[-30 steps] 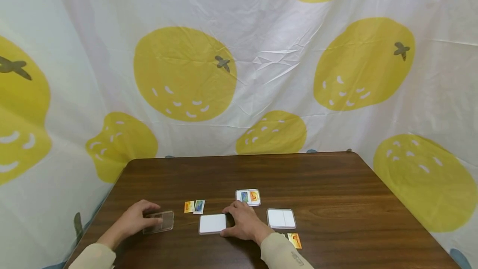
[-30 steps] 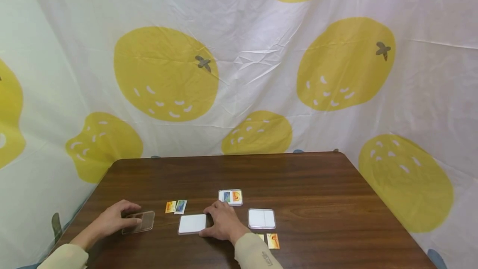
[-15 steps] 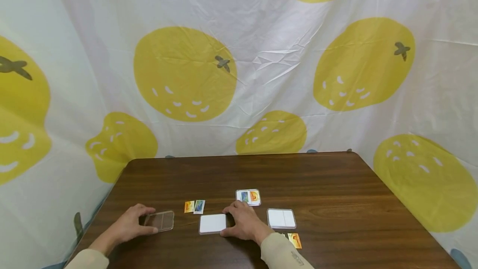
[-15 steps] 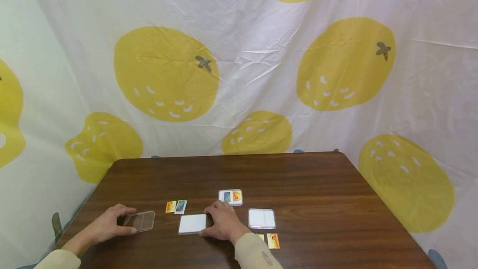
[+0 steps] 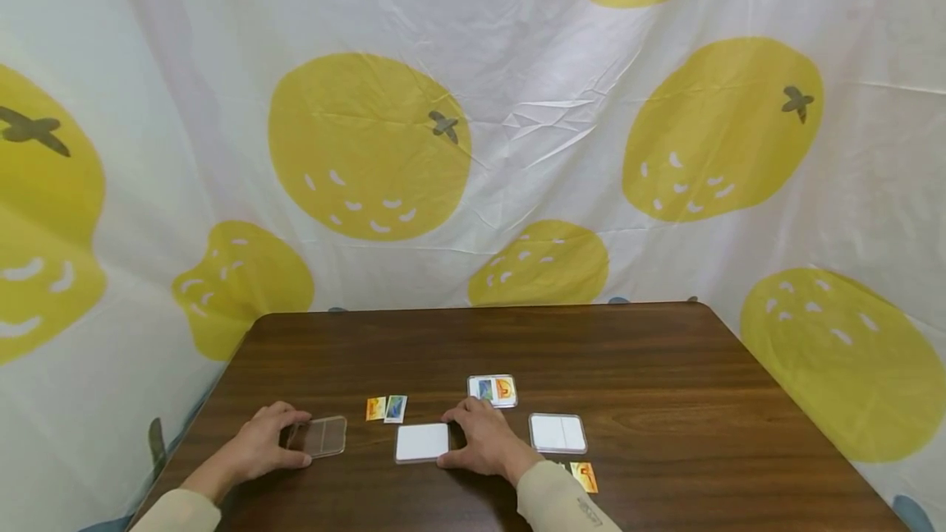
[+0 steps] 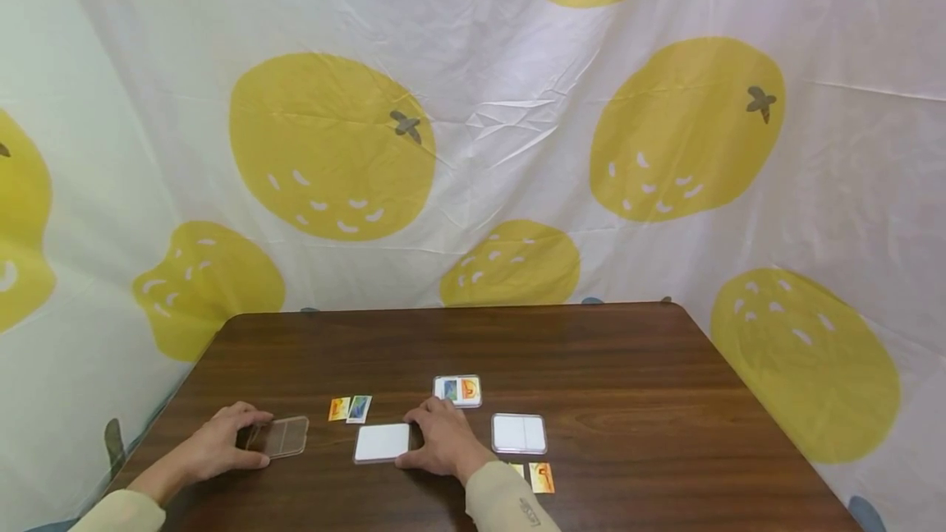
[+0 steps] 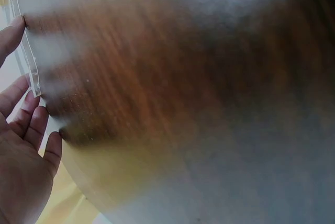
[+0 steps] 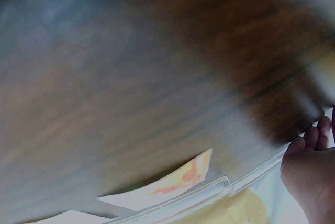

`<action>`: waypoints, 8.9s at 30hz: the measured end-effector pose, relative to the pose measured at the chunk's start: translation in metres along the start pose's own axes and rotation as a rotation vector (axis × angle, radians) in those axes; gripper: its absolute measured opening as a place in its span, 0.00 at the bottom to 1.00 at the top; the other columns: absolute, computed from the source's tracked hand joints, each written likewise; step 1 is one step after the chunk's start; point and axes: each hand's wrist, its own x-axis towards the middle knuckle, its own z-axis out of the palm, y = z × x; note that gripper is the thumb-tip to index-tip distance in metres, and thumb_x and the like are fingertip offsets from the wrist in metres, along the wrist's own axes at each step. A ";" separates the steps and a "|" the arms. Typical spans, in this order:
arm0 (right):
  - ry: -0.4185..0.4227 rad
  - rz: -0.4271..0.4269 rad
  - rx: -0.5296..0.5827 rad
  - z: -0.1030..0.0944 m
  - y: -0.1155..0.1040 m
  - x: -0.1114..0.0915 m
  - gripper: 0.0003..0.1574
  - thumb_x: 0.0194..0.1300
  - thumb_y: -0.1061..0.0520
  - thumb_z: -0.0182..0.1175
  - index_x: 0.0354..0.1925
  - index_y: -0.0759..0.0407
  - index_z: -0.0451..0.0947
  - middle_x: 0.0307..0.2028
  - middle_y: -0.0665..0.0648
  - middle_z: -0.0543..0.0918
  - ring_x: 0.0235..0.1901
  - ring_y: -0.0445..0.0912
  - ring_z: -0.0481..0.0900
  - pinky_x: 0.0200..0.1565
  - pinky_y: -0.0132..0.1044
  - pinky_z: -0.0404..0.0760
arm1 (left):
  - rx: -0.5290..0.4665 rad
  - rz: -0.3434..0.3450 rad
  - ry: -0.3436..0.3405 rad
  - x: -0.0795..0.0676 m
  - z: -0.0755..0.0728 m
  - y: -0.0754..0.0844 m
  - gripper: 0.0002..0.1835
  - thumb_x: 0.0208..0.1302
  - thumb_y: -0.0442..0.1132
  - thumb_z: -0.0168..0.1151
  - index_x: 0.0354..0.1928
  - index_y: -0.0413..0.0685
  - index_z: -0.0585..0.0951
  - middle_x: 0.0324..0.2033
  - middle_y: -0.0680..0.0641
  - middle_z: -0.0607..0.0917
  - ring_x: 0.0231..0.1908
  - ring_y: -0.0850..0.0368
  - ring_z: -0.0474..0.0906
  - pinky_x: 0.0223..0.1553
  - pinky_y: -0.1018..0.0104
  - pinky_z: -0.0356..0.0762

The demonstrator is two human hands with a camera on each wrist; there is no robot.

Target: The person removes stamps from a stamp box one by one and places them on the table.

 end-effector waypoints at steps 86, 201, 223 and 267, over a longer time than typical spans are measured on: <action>0.017 -0.107 0.093 -0.027 -0.011 0.019 0.39 0.50 0.48 0.77 0.58 0.62 0.78 0.48 0.53 0.78 0.50 0.48 0.76 0.55 0.41 0.74 | -0.011 0.351 0.007 0.056 0.038 0.117 0.31 0.48 0.48 0.76 0.52 0.39 0.81 0.44 0.44 0.78 0.46 0.48 0.70 0.48 0.46 0.66; -0.073 -0.042 0.013 -0.026 -0.008 0.005 0.46 0.55 0.42 0.73 0.65 0.63 0.72 0.57 0.61 0.75 0.60 0.56 0.72 0.59 0.48 0.72 | 0.006 0.242 0.016 0.073 0.047 0.133 0.23 0.58 0.48 0.70 0.52 0.42 0.81 0.47 0.45 0.78 0.51 0.44 0.72 0.53 0.39 0.66; 0.053 -0.032 0.102 -0.062 0.043 -0.001 0.40 0.56 0.50 0.73 0.61 0.68 0.75 0.50 0.61 0.76 0.52 0.56 0.75 0.54 0.53 0.73 | -0.036 0.190 0.026 0.097 0.059 0.158 0.37 0.54 0.51 0.74 0.63 0.38 0.75 0.54 0.40 0.77 0.57 0.41 0.70 0.56 0.40 0.65; 0.009 0.015 -0.038 -0.065 0.110 0.020 0.43 0.51 0.46 0.76 0.61 0.63 0.76 0.54 0.61 0.76 0.56 0.57 0.73 0.57 0.52 0.72 | 0.000 0.105 -0.044 0.138 0.098 0.184 0.41 0.50 0.52 0.78 0.64 0.42 0.75 0.57 0.39 0.75 0.59 0.40 0.68 0.60 0.43 0.63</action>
